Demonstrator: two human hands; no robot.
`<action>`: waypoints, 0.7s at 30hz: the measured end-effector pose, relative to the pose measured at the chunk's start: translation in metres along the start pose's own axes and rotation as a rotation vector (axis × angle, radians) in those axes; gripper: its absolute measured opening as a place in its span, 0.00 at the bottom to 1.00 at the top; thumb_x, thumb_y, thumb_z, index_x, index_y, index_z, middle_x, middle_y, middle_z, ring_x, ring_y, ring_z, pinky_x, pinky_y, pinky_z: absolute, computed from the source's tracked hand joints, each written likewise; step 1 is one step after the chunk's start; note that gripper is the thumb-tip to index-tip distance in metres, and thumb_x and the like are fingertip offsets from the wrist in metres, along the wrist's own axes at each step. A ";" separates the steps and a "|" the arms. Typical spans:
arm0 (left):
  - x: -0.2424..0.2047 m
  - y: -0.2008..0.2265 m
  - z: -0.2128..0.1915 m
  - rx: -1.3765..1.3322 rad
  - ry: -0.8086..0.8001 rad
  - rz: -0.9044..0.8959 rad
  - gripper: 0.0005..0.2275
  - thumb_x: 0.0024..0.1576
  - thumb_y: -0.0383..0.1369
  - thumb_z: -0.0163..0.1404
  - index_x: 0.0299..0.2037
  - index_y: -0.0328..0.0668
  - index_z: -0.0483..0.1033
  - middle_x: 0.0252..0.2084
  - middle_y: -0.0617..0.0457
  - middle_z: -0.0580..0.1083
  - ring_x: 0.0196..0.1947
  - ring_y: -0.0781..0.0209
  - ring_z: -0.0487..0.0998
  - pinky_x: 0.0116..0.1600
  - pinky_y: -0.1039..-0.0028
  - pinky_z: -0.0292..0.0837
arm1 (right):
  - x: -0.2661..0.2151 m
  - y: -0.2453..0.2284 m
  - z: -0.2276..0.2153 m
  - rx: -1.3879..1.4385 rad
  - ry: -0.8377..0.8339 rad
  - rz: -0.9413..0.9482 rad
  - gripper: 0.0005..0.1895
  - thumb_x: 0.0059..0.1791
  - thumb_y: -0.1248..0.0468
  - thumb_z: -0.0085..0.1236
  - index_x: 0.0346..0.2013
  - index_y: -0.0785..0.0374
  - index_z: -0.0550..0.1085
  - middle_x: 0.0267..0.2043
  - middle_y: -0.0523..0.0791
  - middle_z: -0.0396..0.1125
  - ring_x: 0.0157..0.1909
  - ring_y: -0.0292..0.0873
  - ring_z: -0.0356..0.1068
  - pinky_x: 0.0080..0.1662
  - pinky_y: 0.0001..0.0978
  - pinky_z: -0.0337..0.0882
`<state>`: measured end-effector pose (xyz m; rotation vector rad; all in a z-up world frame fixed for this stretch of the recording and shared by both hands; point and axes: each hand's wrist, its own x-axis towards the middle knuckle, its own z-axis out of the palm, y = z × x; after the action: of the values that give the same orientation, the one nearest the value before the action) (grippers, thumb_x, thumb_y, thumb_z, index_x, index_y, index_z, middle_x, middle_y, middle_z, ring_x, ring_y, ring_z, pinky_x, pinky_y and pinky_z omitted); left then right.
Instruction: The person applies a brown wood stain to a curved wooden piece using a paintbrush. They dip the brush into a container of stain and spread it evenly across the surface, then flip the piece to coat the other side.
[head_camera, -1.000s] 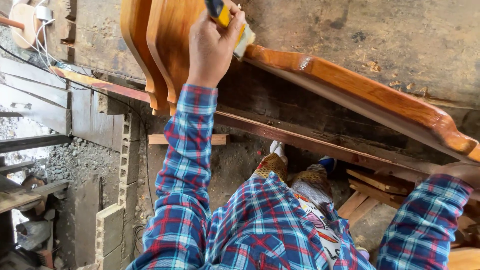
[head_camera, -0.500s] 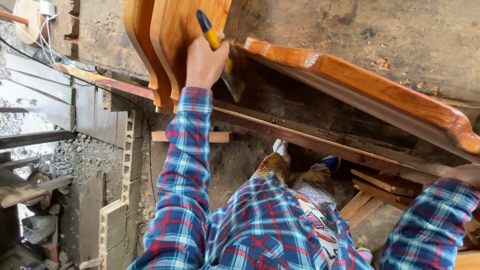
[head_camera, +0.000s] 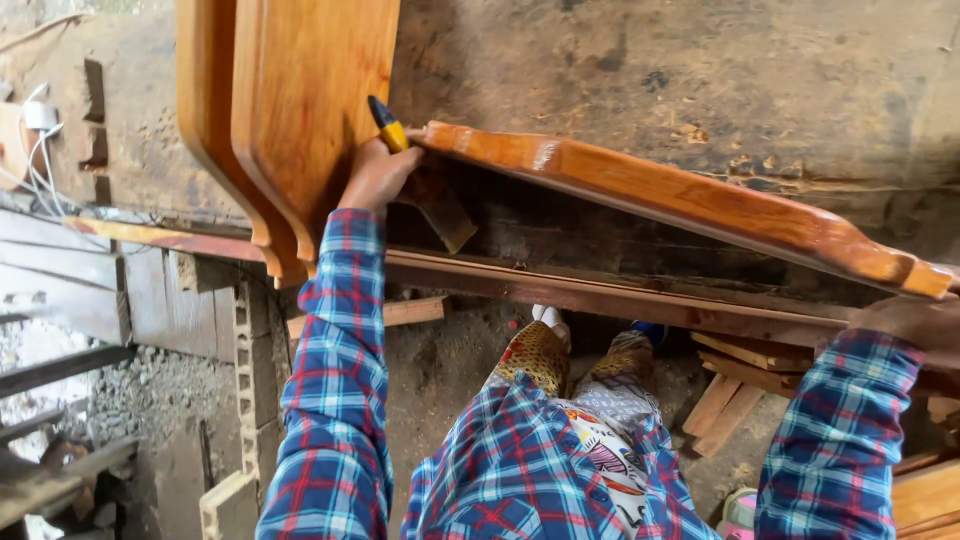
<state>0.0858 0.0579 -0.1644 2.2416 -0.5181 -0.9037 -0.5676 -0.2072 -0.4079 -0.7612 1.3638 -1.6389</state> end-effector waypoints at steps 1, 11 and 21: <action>0.000 -0.001 0.000 -0.077 0.005 -0.023 0.16 0.49 0.33 0.52 0.48 0.52 0.84 0.42 0.61 0.81 0.42 0.72 0.78 0.47 0.81 0.73 | -0.002 -0.005 0.006 -0.045 0.029 -0.005 0.12 0.53 0.55 0.40 0.27 0.51 0.56 0.32 0.40 0.53 0.36 0.38 0.55 0.45 0.36 0.70; -0.022 0.038 0.002 -0.303 -0.035 -0.164 0.12 0.52 0.32 0.53 0.46 0.52 0.82 0.32 0.56 0.77 0.30 0.65 0.79 0.30 0.70 0.80 | -0.060 -0.104 0.093 0.015 0.084 0.006 0.14 0.48 0.55 0.51 0.21 0.53 0.61 0.26 0.40 0.58 0.31 0.42 0.62 0.44 0.43 0.74; -0.021 0.040 0.004 -0.241 0.011 -0.170 0.13 0.50 0.29 0.48 0.43 0.49 0.82 0.29 0.55 0.75 0.24 0.64 0.77 0.25 0.67 0.81 | -0.055 -0.112 0.105 0.032 0.142 0.123 0.20 0.43 0.56 0.56 0.19 0.51 0.53 0.23 0.37 0.47 0.28 0.39 0.51 0.37 0.40 0.62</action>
<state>0.0638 0.0395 -0.1290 2.0910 -0.2024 -0.9822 -0.4773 -0.2013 -0.2727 -0.5393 1.4503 -1.6384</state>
